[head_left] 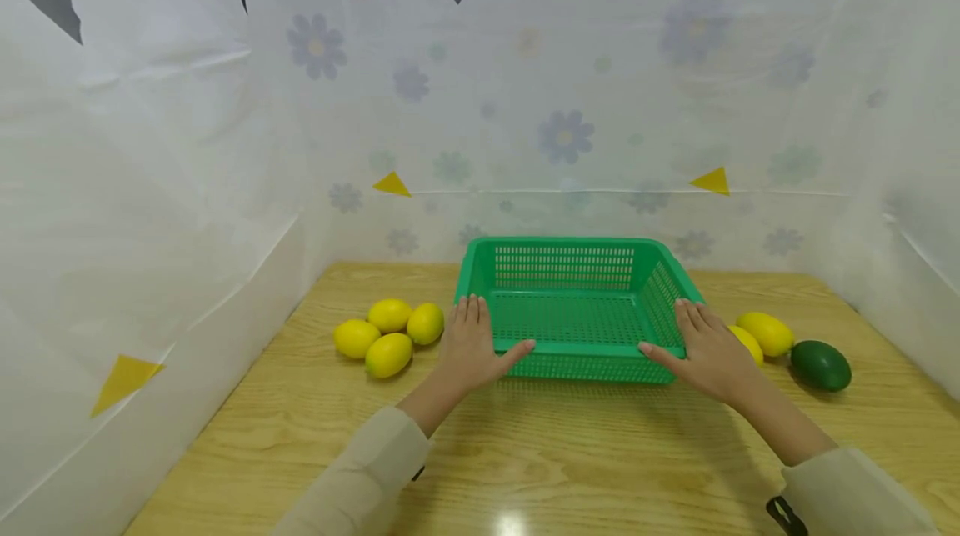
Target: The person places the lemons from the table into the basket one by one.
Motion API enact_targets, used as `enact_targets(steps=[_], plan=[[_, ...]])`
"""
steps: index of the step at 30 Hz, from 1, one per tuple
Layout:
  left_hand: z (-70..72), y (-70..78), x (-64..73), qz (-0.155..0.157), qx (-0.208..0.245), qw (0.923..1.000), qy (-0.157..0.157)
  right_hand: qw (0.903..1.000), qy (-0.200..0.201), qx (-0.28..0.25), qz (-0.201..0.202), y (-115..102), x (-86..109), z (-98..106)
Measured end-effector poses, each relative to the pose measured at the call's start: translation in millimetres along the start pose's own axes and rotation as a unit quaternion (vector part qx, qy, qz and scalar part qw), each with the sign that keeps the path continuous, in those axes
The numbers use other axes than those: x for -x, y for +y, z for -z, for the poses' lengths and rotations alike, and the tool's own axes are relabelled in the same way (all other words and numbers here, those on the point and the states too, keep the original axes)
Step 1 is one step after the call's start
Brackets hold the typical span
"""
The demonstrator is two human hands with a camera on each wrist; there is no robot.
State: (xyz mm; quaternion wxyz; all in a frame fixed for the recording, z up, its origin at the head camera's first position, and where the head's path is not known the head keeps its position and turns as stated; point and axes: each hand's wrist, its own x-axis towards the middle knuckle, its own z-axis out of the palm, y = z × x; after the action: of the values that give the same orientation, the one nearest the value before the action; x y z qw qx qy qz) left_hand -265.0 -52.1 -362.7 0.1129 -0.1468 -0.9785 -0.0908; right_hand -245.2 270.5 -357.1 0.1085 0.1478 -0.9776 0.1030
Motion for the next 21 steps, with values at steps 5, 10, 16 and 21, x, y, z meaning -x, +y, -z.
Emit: enact_targets(steps=[5,10,16,21], plan=[[0.6,1.1,1.6,0.001,-0.002,1.0,-0.002,1.0,0.003,-0.001,0.0,-0.4,1.0,0.0],[1.8,1.9,3.0,0.002,-0.002,1.0,-0.008,1.0,0.0,-0.003,0.001,-0.6,1.5,1.1],[1.6,2.4,4.4,0.001,0.006,1.0,-0.002,1.0,-0.007,-0.007,0.001,-1.0,2.3,3.4],[0.8,3.1,6.1,-0.002,0.004,1.0,0.001,0.9999,-0.009,-0.009,0.001,-1.1,3.2,4.2]])
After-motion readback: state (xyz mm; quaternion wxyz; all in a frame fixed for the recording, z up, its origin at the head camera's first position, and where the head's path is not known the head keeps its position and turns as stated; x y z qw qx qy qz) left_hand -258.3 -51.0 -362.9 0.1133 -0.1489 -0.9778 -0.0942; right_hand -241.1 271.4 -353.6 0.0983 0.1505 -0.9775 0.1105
